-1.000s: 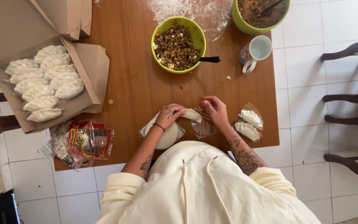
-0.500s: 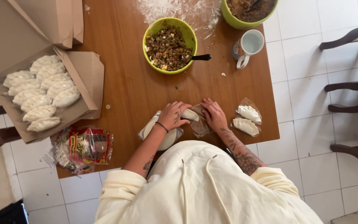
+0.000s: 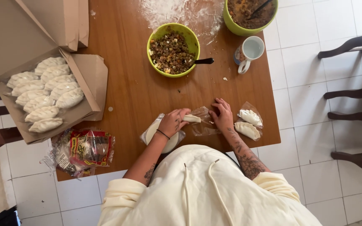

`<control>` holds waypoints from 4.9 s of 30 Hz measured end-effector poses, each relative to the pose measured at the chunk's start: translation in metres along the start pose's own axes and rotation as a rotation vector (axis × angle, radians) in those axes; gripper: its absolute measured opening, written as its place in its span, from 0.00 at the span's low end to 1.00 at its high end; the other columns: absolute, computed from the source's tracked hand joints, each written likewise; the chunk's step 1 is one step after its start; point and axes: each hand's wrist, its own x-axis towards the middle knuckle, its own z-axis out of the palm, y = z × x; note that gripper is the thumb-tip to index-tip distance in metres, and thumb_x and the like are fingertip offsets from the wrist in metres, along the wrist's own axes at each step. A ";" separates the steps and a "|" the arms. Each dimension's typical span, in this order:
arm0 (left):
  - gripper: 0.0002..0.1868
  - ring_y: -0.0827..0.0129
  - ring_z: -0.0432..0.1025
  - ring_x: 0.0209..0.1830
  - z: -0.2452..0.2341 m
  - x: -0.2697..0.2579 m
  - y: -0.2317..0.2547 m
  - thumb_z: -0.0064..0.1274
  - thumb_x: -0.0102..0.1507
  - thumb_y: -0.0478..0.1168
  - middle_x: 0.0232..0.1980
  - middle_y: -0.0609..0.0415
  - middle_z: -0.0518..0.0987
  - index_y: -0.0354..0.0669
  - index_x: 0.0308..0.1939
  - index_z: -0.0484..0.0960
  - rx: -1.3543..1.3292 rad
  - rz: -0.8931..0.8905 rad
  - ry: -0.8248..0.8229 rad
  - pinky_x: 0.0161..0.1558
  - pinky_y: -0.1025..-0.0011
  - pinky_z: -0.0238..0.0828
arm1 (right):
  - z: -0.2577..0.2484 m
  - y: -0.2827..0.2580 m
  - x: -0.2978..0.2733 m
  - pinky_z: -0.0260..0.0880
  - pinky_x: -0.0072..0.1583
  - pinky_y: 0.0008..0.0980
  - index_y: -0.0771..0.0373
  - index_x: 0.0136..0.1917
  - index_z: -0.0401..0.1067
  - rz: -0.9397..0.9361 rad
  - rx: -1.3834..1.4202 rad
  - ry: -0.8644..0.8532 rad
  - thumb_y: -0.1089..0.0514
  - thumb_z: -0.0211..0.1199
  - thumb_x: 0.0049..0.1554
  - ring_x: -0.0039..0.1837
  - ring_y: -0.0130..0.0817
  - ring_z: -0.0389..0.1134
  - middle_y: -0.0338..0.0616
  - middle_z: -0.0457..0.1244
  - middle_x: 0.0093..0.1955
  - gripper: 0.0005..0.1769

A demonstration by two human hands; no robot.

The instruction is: Preparing and folding dumplings by hand at a table.

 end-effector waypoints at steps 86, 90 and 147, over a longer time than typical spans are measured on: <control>0.18 0.52 0.76 0.49 0.023 0.043 -0.037 0.58 0.65 0.51 0.47 0.45 0.82 0.41 0.50 0.83 -0.325 -0.233 0.228 0.53 0.60 0.72 | 0.056 -0.024 0.031 0.74 0.49 0.24 0.68 0.57 0.78 0.419 0.598 -0.362 0.59 0.64 0.63 0.45 0.22 0.71 0.42 0.72 0.45 0.13; 0.13 0.53 0.78 0.45 0.019 0.050 -0.034 0.57 0.64 0.47 0.44 0.45 0.82 0.43 0.46 0.85 -0.373 -0.264 0.193 0.48 0.61 0.74 | 0.055 -0.029 0.034 0.75 0.47 0.24 0.67 0.59 0.76 0.424 0.579 -0.298 0.62 0.66 0.59 0.44 0.22 0.72 0.42 0.72 0.45 0.15; 0.06 0.51 0.73 0.47 0.034 0.032 -0.018 0.55 0.66 0.40 0.42 0.48 0.78 0.43 0.42 0.84 -0.180 -0.150 0.231 0.49 0.58 0.72 | 0.025 -0.049 0.036 0.71 0.46 0.36 0.63 0.42 0.77 0.229 0.234 -0.355 0.57 0.77 0.51 0.41 0.38 0.71 0.47 0.70 0.42 0.11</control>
